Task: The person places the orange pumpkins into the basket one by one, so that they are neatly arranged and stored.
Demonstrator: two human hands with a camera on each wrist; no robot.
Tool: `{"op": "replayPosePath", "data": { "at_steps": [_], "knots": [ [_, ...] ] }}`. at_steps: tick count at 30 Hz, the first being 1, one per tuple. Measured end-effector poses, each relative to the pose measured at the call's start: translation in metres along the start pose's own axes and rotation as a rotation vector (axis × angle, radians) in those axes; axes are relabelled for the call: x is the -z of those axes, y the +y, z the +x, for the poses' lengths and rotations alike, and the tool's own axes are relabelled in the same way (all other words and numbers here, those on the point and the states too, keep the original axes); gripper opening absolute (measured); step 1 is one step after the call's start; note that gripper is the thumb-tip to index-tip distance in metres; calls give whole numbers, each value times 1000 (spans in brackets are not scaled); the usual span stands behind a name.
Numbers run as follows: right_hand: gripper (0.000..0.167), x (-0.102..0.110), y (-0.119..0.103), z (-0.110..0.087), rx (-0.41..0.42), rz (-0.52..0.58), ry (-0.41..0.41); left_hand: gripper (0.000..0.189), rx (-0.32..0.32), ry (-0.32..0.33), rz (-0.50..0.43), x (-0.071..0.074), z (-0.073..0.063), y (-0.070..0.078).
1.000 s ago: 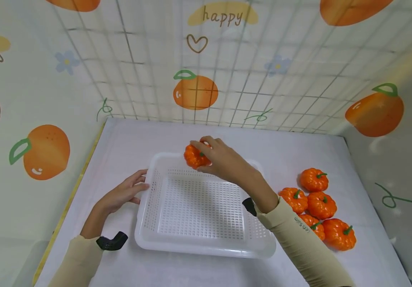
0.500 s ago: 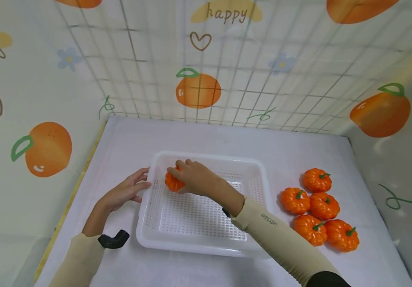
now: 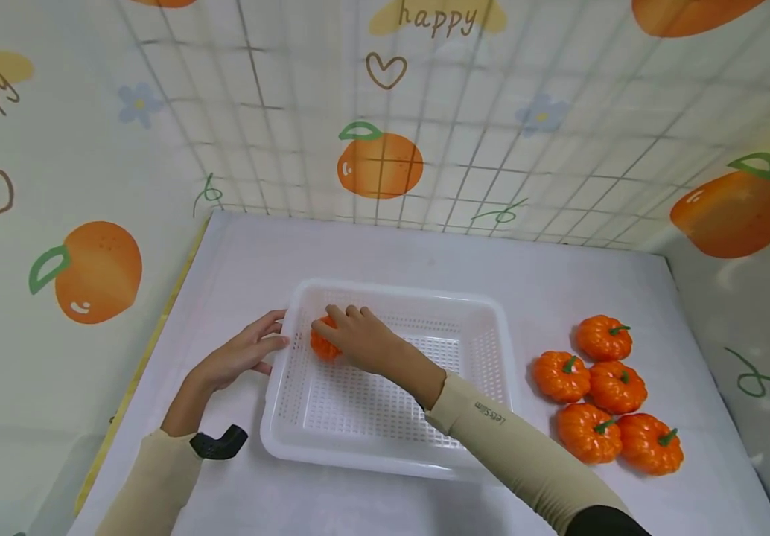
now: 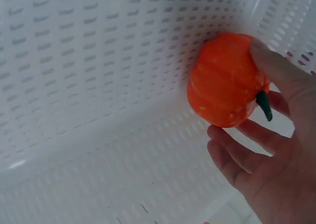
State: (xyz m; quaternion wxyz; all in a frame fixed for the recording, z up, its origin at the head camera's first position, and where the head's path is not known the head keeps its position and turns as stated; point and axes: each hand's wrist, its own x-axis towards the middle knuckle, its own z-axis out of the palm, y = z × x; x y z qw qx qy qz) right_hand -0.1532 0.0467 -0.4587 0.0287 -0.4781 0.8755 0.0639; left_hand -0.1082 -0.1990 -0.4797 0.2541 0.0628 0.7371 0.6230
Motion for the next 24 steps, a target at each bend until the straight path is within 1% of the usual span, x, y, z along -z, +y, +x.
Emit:
{"op": "replayPosePath", "data": {
  "at_steps": [3, 6, 9, 12, 15, 18, 21, 24],
  "knots": [
    [67, 1, 1, 0, -9, 33, -26, 56, -6, -7, -17, 0, 0, -1],
    [71, 7, 3, -3, 0, 41, -25, 56, -9, -9, -23, 0, 1, -3],
    [71, 16, 8, -9, 2, 85, 17, 56, -6, -7, -15, 0, 1, -3],
    [68, 28, 18, -19, -15, 129, 75, 57, -5, -7, -13, 0, 0, -1],
    [64, 39, 33, -31, -38, 133, 140, 57, -3, -3, -24, 2, 0, -1],
    [61, 48, 47, -46, -77, 129, 185, 57, -5, -6, -33, 2, 0, -1],
    [60, 54, 62, -65, -133, 152, 201, 56, -3, -9, -34, 2, 0, -2],
    [60, 56, 78, -91, -221, 184, 194, 56, -7, -14, -31, 1, 1, -3]
  ]
}}
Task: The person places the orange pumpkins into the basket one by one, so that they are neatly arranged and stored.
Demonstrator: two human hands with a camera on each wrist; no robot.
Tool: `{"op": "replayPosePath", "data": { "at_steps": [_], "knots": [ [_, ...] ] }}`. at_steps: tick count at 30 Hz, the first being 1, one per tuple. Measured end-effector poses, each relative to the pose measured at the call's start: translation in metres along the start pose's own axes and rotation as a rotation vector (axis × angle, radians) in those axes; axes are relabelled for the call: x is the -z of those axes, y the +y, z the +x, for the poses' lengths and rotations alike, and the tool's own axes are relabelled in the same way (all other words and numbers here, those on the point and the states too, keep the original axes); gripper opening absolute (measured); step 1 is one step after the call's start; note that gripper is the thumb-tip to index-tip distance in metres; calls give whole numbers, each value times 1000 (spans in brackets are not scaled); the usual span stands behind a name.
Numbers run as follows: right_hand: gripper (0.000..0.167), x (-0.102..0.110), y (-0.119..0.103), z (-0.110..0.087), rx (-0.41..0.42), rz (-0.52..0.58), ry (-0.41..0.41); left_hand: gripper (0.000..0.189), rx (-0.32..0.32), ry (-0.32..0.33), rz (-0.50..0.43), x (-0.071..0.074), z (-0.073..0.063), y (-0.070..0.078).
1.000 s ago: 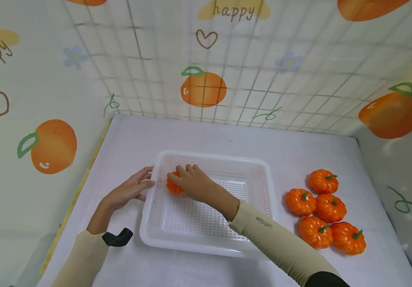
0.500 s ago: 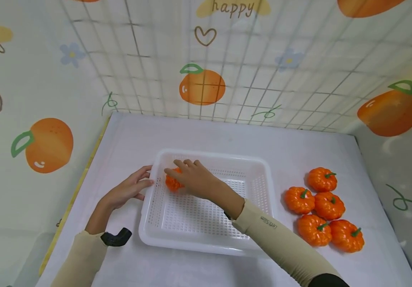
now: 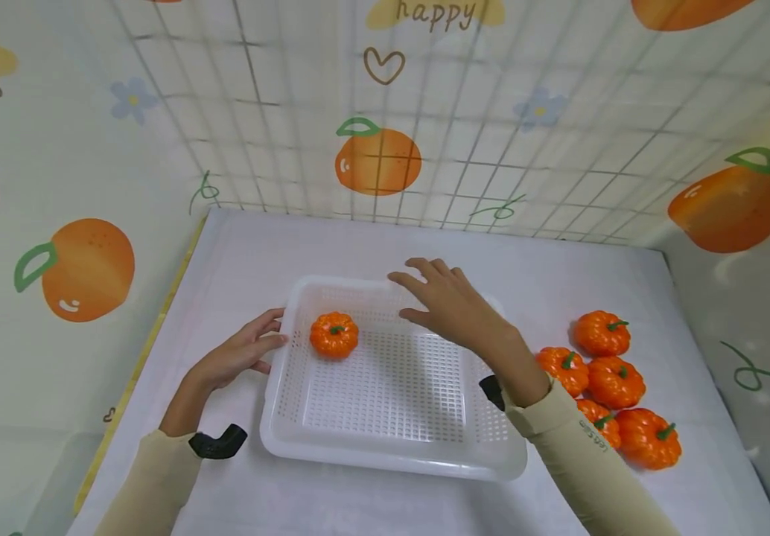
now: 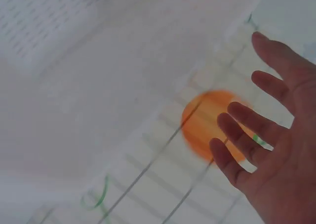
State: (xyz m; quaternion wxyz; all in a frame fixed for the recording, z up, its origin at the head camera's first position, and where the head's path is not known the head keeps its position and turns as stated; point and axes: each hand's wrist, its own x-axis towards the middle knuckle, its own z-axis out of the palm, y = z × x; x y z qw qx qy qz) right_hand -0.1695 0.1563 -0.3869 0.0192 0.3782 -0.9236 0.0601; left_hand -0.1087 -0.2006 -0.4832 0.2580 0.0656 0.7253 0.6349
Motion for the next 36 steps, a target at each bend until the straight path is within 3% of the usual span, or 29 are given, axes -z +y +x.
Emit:
{"op": "replayPosePath", "data": {
  "at_steps": [7, 14, 22, 27, 31, 36],
  "knots": [
    [58, 21, 59, -49, -299, 43, -28, 57, 3, -2, 0, 1, -1, 3],
    [59, 37, 110, -92, -517, 104, -31, 59, 7, 1, -18, 0, -2, 3],
    [75, 18, 162, -133, -733, 154, -136, 58, 2, 1, 1, -2, -3, 1],
    [83, 5, 182, -161, -842, 199, -199, 57, 2, -9, 8, -4, -3, 3],
    [94, -1, 188, -177, -943, 315, -283, 56, 2, -1, 12, -4, -3, 4],
    [96, -9, 192, -188, -975, 392, -356, 56, 2, -1, 13, -4, -2, 3]
  ]
}}
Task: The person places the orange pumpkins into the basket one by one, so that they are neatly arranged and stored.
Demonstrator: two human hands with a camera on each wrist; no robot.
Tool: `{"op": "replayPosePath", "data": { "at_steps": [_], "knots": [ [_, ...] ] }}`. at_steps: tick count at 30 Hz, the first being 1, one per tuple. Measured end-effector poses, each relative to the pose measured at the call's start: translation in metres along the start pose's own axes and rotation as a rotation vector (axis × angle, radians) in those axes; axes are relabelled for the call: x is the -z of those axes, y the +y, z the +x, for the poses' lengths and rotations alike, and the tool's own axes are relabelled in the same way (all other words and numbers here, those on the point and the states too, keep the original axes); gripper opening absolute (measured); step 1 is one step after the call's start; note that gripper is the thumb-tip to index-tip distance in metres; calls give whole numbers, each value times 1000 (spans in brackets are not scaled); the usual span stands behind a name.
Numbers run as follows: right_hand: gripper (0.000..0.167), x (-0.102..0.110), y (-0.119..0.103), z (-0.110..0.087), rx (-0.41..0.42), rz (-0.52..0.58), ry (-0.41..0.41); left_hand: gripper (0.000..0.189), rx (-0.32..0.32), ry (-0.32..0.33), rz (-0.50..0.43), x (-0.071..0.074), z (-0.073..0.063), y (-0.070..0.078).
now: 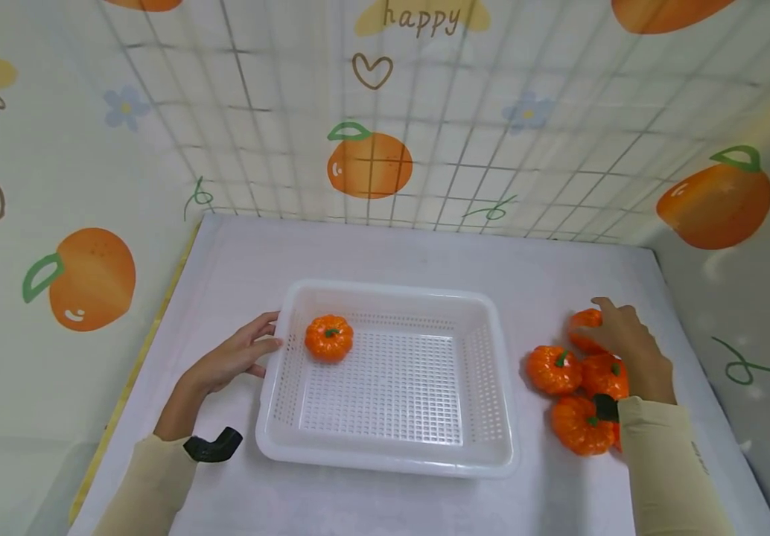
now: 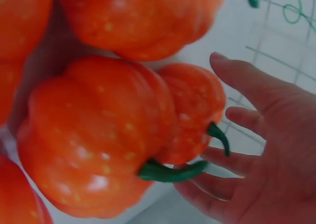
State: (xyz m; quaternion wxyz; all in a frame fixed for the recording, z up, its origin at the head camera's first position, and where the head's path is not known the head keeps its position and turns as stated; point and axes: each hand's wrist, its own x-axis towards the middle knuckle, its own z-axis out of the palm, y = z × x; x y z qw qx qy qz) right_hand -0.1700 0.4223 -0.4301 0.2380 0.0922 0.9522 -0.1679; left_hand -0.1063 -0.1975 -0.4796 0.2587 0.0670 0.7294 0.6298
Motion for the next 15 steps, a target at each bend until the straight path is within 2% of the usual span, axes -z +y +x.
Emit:
{"op": "replayPosePath", "data": {
  "at_steps": [9, 15],
  "knots": [
    [81, -9, 8, 11, 23, -11, 60, 57, -5, -3, 6, 0, 1, -2],
    [83, -9, 2, 12, 17, -8, 84, 57, -1, -1, 13, 0, 0, -1]
  ]
}}
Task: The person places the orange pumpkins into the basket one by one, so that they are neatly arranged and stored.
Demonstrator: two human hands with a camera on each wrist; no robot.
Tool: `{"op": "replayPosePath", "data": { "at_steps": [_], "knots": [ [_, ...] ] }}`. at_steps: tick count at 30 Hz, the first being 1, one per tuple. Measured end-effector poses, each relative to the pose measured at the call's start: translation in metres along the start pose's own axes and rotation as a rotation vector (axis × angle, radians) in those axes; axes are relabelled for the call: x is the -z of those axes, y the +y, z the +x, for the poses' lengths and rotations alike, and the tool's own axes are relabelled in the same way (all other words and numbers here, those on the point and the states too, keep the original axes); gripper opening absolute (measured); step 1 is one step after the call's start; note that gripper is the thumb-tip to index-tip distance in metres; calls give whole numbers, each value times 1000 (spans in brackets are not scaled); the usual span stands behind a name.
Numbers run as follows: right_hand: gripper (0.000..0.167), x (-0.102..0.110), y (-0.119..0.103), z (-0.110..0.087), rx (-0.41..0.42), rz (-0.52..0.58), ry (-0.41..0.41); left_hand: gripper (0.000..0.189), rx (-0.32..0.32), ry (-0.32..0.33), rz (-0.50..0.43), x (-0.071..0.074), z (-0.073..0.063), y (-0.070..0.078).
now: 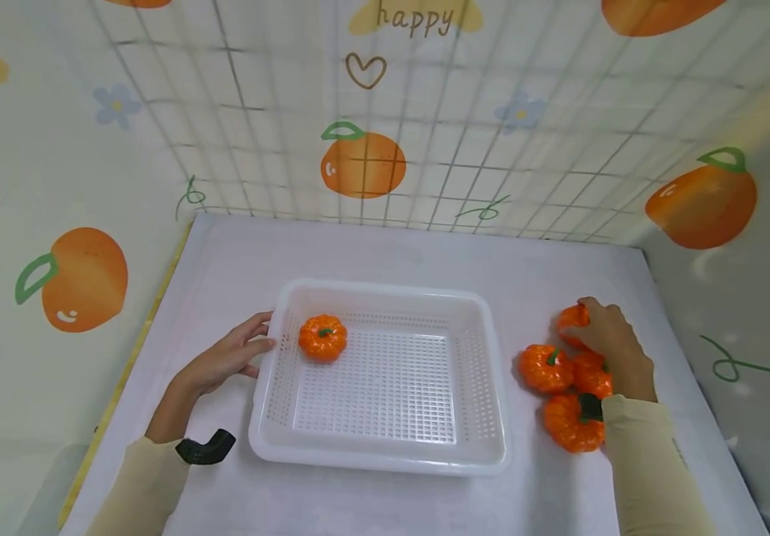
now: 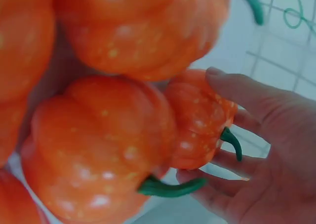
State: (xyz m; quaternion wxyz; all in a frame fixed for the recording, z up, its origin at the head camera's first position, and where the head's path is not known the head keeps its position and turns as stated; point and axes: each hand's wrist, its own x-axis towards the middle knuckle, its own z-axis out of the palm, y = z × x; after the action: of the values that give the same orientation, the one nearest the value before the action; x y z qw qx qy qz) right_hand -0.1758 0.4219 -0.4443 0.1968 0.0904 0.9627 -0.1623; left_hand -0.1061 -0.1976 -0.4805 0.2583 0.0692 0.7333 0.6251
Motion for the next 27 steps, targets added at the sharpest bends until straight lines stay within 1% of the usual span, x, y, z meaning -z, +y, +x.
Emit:
{"op": "replayPosePath", "data": {
  "at_steps": [3, 5, 6, 7, 10, 14, 17, 21, 27],
  "knots": [
    [79, 3, -11, 0, 62, -19, 54, 56, 5, 4, 3, 0, -1, 0],
    [74, 6, -21, -2, 123, -32, 114, 56, 5, 6, 9, 1, -2, 0],
    [71, 9, -28, -3, 160, -41, 146, 56, 7, 9, 13, 1, -2, 0],
    [70, 11, -36, -5, 180, -47, 173, 56, 9, 10, 13, 0, -2, 0],
    [68, 20, -61, -11, 233, -42, 224, 57, 5, 8, 9, 0, -2, 0],
    [68, 31, -98, -21, 285, -47, 240, 56, -2, 2, -9, -2, -2, 0],
    [68, 33, -126, -28, 334, -56, 253, 57, -8, -1, -11, -2, -1, -2],
    [66, 28, -158, -38, 418, -63, 277, 57, -10, -1, -14, -1, -1, -3],
    [65, 16, -198, -54, 530, -81, 269, 57, -8, 7, -22, -2, -2, -2]
  ]
}}
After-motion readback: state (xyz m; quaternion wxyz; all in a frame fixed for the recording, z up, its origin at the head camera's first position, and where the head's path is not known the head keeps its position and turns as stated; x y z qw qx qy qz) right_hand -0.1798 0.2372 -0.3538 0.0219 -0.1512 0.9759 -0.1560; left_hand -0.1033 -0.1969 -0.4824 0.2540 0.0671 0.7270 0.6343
